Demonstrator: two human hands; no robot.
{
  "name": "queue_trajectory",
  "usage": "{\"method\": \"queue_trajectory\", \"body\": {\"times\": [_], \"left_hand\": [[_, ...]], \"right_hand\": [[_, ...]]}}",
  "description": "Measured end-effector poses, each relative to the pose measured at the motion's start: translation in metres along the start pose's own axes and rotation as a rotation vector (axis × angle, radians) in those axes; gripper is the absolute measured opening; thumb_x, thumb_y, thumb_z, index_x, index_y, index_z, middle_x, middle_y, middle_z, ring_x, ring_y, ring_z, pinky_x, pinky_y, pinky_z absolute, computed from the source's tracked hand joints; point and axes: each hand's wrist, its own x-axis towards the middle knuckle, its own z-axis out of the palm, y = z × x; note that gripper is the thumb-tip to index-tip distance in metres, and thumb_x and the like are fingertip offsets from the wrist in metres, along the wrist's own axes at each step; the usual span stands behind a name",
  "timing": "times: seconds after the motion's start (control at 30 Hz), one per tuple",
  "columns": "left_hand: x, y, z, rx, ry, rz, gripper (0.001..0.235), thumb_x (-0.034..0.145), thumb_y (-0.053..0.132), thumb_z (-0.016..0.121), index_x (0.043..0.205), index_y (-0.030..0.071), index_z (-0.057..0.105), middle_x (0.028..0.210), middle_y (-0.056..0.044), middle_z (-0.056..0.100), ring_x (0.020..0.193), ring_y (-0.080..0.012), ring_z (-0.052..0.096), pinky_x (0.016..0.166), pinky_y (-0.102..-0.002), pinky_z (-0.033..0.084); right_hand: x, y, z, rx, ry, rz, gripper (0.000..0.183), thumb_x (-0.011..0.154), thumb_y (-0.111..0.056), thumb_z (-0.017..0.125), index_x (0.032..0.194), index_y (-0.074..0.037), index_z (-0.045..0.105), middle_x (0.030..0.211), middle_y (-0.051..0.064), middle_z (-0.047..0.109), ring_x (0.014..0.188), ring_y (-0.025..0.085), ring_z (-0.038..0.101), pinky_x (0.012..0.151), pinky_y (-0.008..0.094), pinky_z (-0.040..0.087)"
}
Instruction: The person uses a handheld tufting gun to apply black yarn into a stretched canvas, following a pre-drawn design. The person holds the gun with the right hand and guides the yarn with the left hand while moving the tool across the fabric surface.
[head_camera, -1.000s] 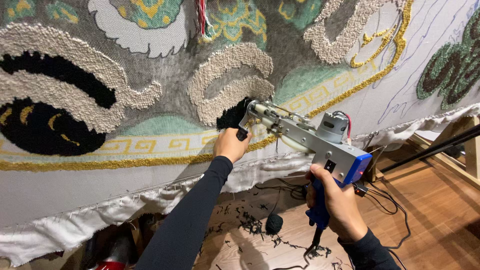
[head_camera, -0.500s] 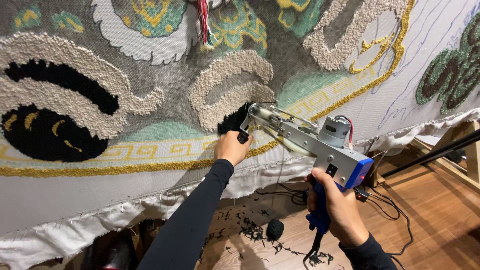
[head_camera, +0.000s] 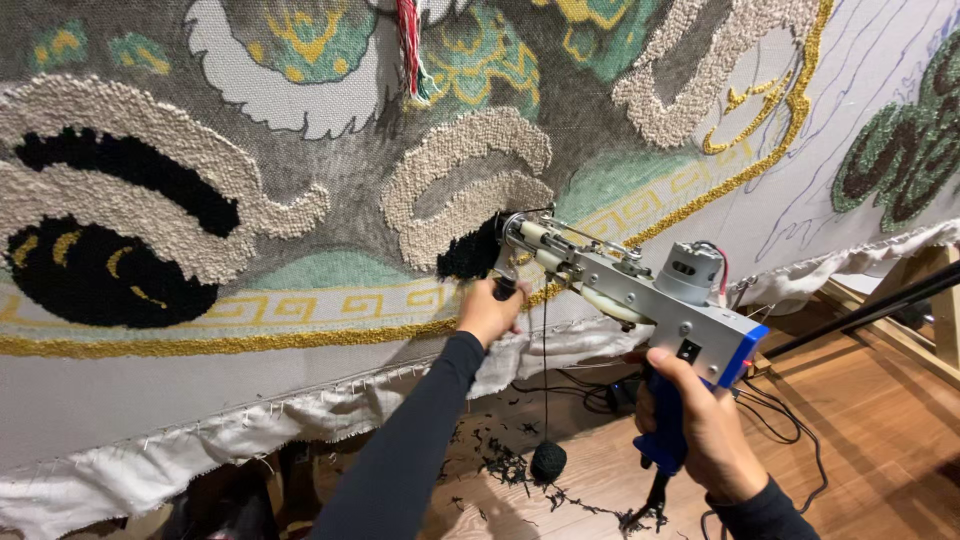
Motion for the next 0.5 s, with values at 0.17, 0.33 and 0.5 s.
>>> {"method": "queue_trajectory", "body": {"times": [0.17,0.33,0.5], "left_hand": [[0.01,-0.006,0.052,-0.402,-0.078,0.143,0.053,0.09,0.032,0.071,0.135,0.008,0.058,0.111,-0.004,0.072,0.061,-0.0157,0.074,0.05,-0.029,0.055],[-0.019,0.015,0.073,-0.365,-0.158,0.107,0.042,0.098,0.036,0.065,0.131,0.012,0.07,0.109,-0.004,0.079,0.055,-0.0109,0.066,0.047,-0.025,0.046],[-0.05,0.032,0.093,-0.366,-0.146,0.098,0.034,0.099,0.035,0.06,0.119,0.012,0.075,0.106,-0.003,0.079,0.048,-0.0101,0.058,0.045,-0.027,0.043]], "right_hand": [[0.007,-0.01,-0.037,-0.047,-0.076,-0.033,0.038,0.092,-0.035,0.064,0.077,-0.002,0.053,0.057,0.009,0.052,0.047,0.021,0.051,0.045,0.036,0.043],[0.014,-0.029,-0.082,-0.04,-0.108,0.016,0.031,0.091,-0.033,0.063,0.078,-0.007,0.054,0.059,0.007,0.051,0.048,0.02,0.05,0.046,0.036,0.043],[0.02,-0.034,-0.13,-0.149,-0.093,0.118,0.044,0.091,-0.042,0.057,0.071,-0.003,0.053,0.057,0.009,0.051,0.05,0.021,0.051,0.045,0.037,0.043]]}}
